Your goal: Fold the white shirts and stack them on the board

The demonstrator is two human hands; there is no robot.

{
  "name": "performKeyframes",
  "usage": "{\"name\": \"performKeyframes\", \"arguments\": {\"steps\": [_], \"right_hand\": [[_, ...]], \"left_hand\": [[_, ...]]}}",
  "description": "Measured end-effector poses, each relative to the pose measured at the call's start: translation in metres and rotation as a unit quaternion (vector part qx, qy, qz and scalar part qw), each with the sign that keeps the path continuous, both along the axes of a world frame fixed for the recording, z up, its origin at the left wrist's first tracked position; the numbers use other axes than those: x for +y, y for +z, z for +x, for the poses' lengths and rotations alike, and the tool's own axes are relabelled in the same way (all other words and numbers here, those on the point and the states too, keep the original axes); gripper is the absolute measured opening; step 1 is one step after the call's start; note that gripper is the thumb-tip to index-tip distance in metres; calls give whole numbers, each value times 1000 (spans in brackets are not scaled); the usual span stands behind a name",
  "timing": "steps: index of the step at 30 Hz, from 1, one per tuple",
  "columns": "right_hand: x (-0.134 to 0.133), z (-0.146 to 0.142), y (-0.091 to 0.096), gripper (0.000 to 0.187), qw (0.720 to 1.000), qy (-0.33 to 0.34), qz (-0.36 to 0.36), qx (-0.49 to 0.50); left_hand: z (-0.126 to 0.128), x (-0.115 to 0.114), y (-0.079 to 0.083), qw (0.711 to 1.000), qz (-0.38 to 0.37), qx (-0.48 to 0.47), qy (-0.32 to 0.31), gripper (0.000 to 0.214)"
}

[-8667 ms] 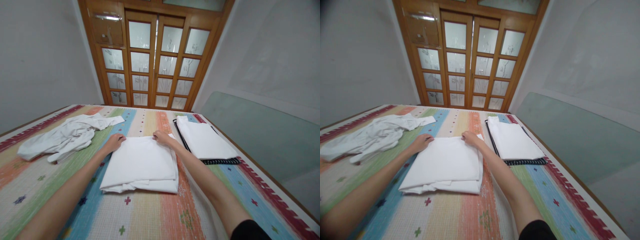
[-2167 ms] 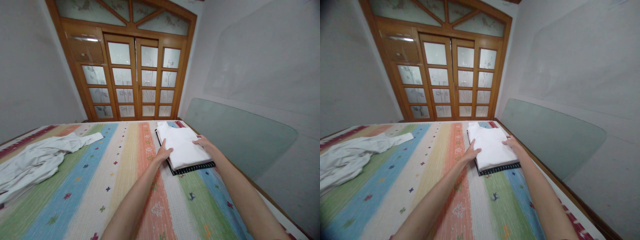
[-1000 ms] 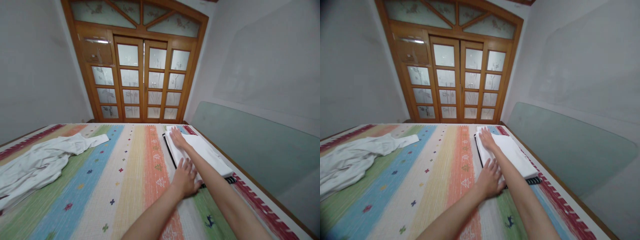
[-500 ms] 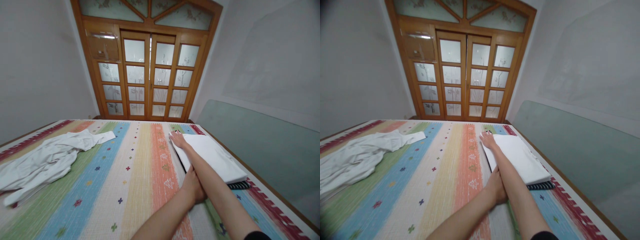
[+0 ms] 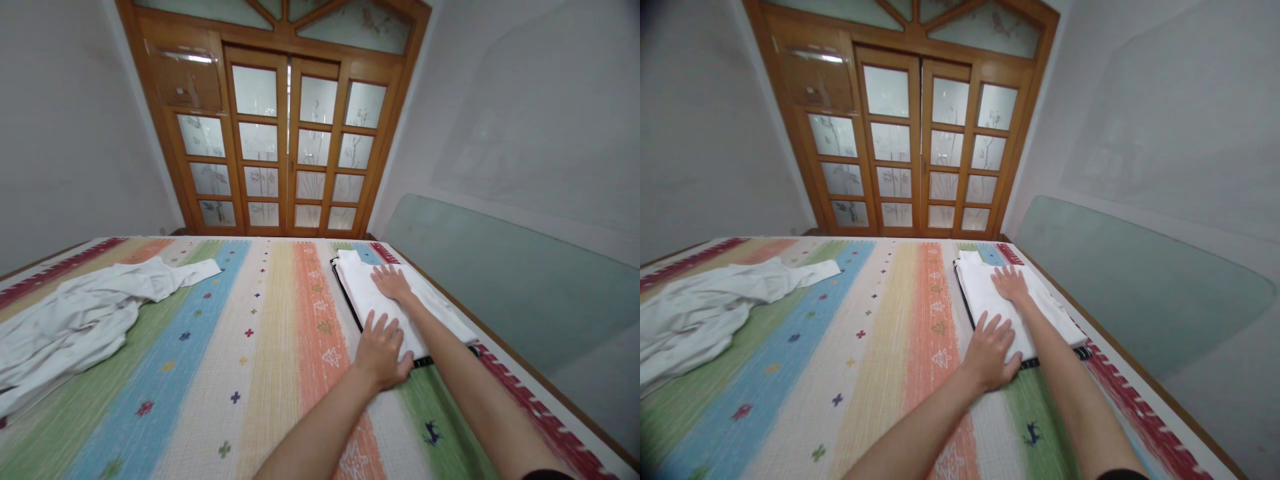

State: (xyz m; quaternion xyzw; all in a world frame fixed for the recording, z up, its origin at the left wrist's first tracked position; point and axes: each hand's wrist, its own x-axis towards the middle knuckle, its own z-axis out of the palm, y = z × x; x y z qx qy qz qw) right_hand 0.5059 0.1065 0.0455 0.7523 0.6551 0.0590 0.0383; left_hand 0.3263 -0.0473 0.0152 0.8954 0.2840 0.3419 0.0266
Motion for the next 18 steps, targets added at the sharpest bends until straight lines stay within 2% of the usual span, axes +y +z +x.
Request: {"name": "performKeyframes", "arguments": {"steps": [5,10,15,18], "right_hand": [[-6,22,1,62,998,-54,17,24],[-16,46,-10,59,999,3,22,36],[-42,55,-19,59,993,73,84,41],[-61,57,-20,60,991,83,99,25]], "left_hand": [[-6,1,9,994,-88,-67,21,50],[-10,8,15,977,-180,-106,50,53],[-9,14,13,977,-179,-67,92,55],[-9,14,9,982,-158,-47,96,61]]}}
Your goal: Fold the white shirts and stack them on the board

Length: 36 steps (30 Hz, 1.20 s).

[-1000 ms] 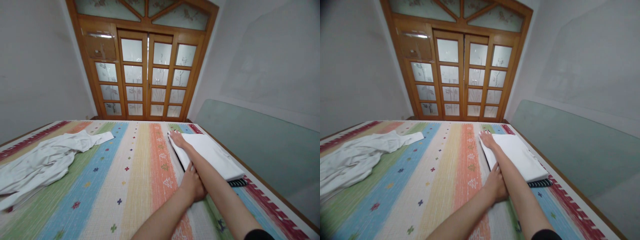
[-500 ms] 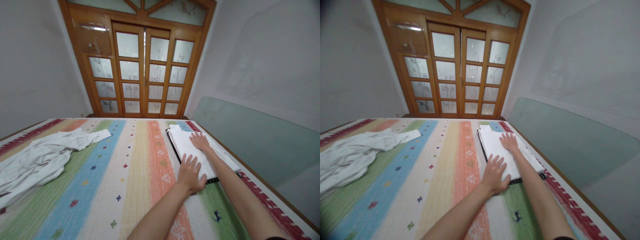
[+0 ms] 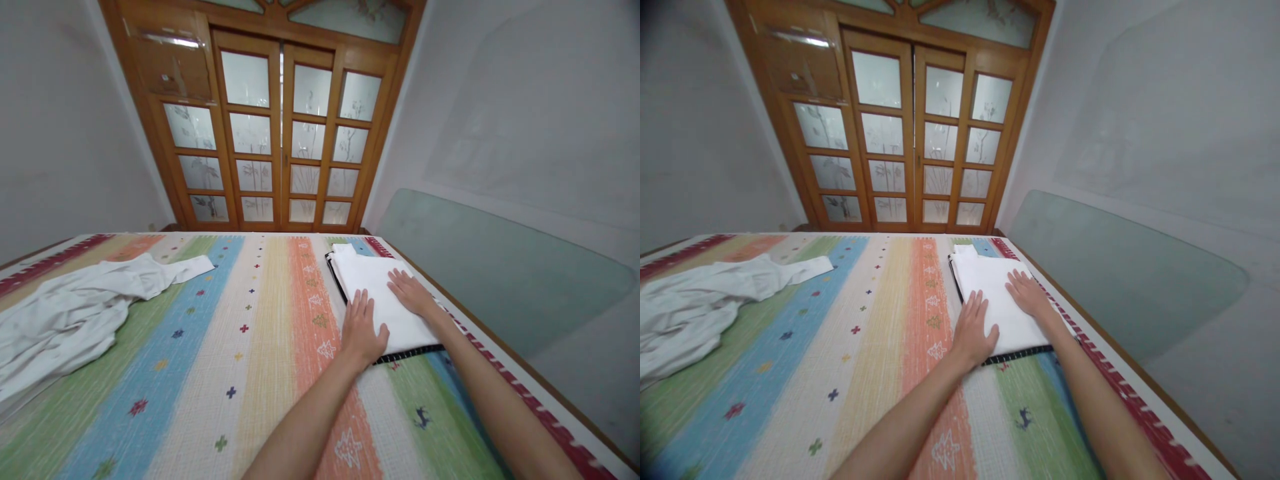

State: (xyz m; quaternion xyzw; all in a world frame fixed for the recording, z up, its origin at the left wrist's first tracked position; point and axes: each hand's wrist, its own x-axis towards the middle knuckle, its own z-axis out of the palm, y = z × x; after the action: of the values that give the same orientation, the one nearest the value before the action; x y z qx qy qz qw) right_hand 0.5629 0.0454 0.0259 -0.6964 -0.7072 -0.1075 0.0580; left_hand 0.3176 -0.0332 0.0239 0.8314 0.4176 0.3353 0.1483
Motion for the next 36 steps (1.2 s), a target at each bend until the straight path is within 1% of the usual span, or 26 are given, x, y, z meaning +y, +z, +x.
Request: {"name": "performKeyframes", "arguments": {"steps": [3,6,9,11,15,18,20,22,24,26,29,32,34,36], "right_hand": [[-20,3,-4,63,999,-30,14,-5],[-39,8,-17,70,997,-58,44,7],[-58,13,-29,73,995,-73,67,32],[-69,16,-33,74,993,-83,69,53],[-88,19,-30,77,988,-119,64,79],[-100,10,-20,76,980,-160,105,54],[-106,-6,-12,73,978,-158,132,29],[-109,-31,-2,70,983,-118,140,17],[-109,-65,7,67,989,-54,134,21],[-107,-106,14,64,992,15,118,39],[-108,-174,19,61,988,118,63,76],[-111,-239,18,61,967,233,-19,100],[-111,-275,15,63,946,292,-72,121],[-108,-301,11,68,935,310,-111,135]], "left_hand": [[-1,-2,-3,999,30,14,8,61],[-2,-4,-5,998,55,32,15,61],[-1,-5,-6,997,65,46,17,61],[-1,-5,-5,997,63,51,16,62],[-10,-4,-4,996,55,75,-5,62],[-32,0,-2,991,60,107,-45,63],[-57,6,1,989,56,126,-55,64],[-89,14,4,989,43,143,-22,61],[-127,26,9,985,21,168,45,58],[-170,37,15,971,-4,207,119,58],[-241,50,27,935,-24,265,236,57],[-314,51,41,883,-11,310,353,57],[-361,45,49,852,7,312,420,57],[-404,37,54,817,1,271,509,57]]}}
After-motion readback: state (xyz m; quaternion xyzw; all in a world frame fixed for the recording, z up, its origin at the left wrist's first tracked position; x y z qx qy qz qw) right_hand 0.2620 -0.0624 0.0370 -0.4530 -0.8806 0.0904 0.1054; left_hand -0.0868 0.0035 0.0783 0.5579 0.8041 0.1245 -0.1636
